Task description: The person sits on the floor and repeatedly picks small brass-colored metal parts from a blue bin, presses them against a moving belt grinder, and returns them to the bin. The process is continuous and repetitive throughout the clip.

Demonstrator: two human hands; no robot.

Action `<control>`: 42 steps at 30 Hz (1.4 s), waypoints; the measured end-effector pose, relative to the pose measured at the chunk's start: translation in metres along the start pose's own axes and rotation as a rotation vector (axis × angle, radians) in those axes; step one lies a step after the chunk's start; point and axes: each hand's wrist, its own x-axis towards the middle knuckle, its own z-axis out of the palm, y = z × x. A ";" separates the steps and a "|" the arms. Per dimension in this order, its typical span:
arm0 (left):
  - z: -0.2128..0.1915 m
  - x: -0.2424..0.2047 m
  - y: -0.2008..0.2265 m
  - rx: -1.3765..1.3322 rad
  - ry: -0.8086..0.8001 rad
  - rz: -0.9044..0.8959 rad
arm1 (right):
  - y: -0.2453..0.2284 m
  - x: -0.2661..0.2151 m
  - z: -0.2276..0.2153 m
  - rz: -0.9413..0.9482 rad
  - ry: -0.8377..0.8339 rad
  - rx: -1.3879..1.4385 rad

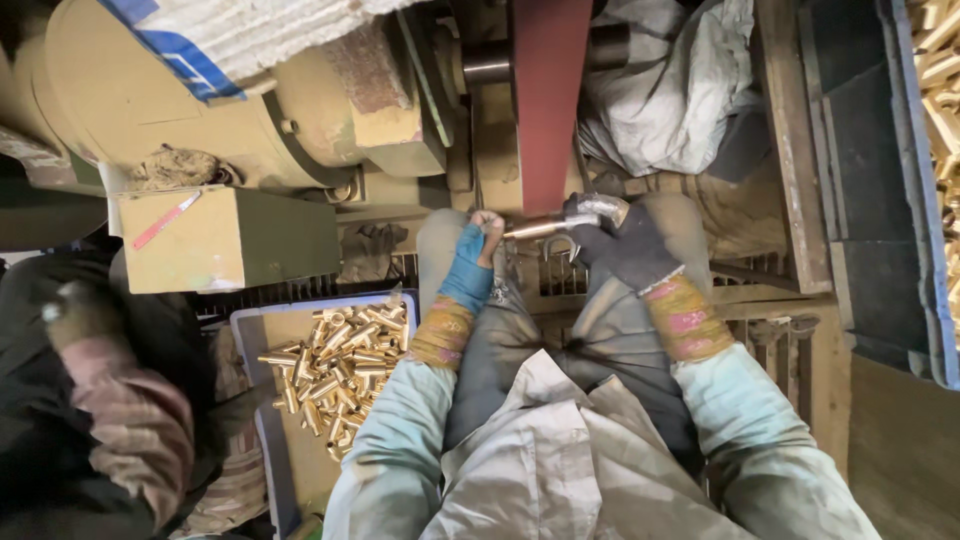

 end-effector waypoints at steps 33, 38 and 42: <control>0.000 -0.046 0.095 -0.664 -0.140 -0.312 | -0.017 -0.053 0.002 -0.253 -0.004 -0.024; 0.008 -0.073 0.114 -0.537 -0.196 -0.183 | -0.027 -0.103 -0.008 -0.529 0.068 -0.395; 0.009 -0.069 0.097 -0.414 -0.185 -0.101 | -0.015 -0.092 -0.013 -0.592 0.058 -0.424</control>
